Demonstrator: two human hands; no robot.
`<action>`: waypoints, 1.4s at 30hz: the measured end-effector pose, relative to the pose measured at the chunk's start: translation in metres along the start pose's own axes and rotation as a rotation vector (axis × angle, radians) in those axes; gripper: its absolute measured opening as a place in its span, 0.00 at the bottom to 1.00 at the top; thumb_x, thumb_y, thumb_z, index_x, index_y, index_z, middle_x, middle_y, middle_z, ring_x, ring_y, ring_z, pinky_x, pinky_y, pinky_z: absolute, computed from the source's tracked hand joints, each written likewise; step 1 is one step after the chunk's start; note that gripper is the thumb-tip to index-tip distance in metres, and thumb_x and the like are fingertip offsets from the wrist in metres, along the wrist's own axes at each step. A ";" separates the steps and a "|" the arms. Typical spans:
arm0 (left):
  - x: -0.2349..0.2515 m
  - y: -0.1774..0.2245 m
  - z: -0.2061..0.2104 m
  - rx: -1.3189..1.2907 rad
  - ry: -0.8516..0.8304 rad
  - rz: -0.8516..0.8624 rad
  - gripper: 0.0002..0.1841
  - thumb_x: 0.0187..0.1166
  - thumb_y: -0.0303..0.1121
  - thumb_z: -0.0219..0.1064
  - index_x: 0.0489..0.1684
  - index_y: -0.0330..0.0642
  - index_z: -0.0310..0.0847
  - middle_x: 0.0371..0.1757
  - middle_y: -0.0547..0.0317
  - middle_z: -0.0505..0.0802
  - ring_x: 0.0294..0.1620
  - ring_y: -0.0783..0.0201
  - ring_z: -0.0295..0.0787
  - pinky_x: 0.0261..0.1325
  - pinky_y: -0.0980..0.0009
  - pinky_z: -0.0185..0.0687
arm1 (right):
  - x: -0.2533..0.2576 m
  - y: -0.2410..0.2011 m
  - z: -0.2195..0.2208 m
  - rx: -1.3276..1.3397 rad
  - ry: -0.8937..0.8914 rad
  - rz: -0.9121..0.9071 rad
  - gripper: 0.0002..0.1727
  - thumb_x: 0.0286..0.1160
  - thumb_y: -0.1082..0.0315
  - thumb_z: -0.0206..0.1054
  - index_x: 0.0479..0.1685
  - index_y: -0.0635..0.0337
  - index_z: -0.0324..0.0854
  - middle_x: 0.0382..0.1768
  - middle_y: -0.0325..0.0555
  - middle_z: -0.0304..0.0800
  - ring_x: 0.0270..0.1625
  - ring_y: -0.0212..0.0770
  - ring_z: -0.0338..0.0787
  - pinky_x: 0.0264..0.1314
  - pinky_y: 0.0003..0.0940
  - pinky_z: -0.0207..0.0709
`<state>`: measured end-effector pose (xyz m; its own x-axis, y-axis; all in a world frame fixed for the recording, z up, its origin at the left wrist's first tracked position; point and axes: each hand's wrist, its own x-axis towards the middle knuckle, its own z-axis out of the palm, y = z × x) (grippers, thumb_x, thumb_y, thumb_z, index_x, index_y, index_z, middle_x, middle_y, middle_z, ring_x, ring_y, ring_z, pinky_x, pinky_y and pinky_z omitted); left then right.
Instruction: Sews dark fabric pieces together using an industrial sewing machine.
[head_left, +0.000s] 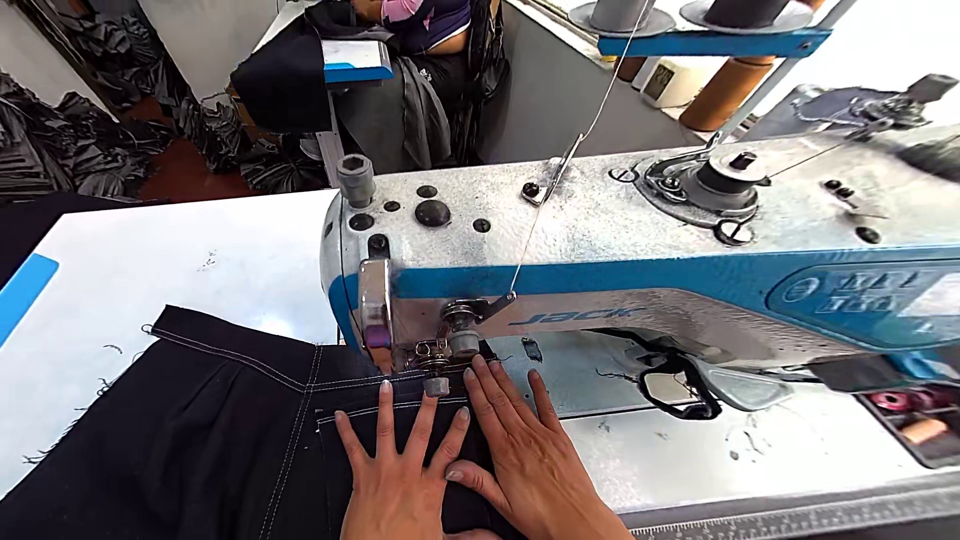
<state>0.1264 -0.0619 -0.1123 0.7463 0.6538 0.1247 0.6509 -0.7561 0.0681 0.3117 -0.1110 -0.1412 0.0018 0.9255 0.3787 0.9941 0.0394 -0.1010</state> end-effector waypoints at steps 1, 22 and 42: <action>0.001 0.001 -0.001 0.002 -0.010 -0.003 0.62 0.50 0.92 0.41 0.92 0.68 0.61 0.92 0.49 0.66 0.88 0.18 0.51 0.66 0.06 0.38 | 0.000 0.000 0.000 0.002 0.001 0.000 0.62 0.74 0.19 0.21 0.86 0.62 0.69 0.87 0.47 0.70 0.91 0.48 0.66 0.91 0.67 0.48; 0.001 0.004 -0.005 -0.012 -0.093 -0.026 0.60 0.54 0.92 0.38 0.94 0.70 0.55 0.96 0.51 0.55 0.92 0.21 0.36 0.69 0.07 0.31 | 0.001 0.001 -0.007 0.009 -0.056 -0.005 0.60 0.76 0.20 0.24 0.88 0.63 0.66 0.90 0.49 0.63 0.94 0.47 0.58 0.92 0.71 0.40; -0.001 0.002 0.003 -0.008 0.027 -0.014 0.60 0.53 0.92 0.37 0.91 0.71 0.62 0.92 0.49 0.65 0.90 0.20 0.48 0.67 0.07 0.36 | 0.014 0.000 -0.014 0.248 0.192 0.080 0.21 0.86 0.53 0.58 0.54 0.57 0.91 0.54 0.44 0.95 0.63 0.46 0.93 0.78 0.53 0.76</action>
<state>0.1276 -0.0640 -0.1158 0.7329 0.6635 0.1507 0.6603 -0.7470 0.0776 0.3136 -0.1033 -0.1231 0.1233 0.8422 0.5249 0.9333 0.0814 -0.3498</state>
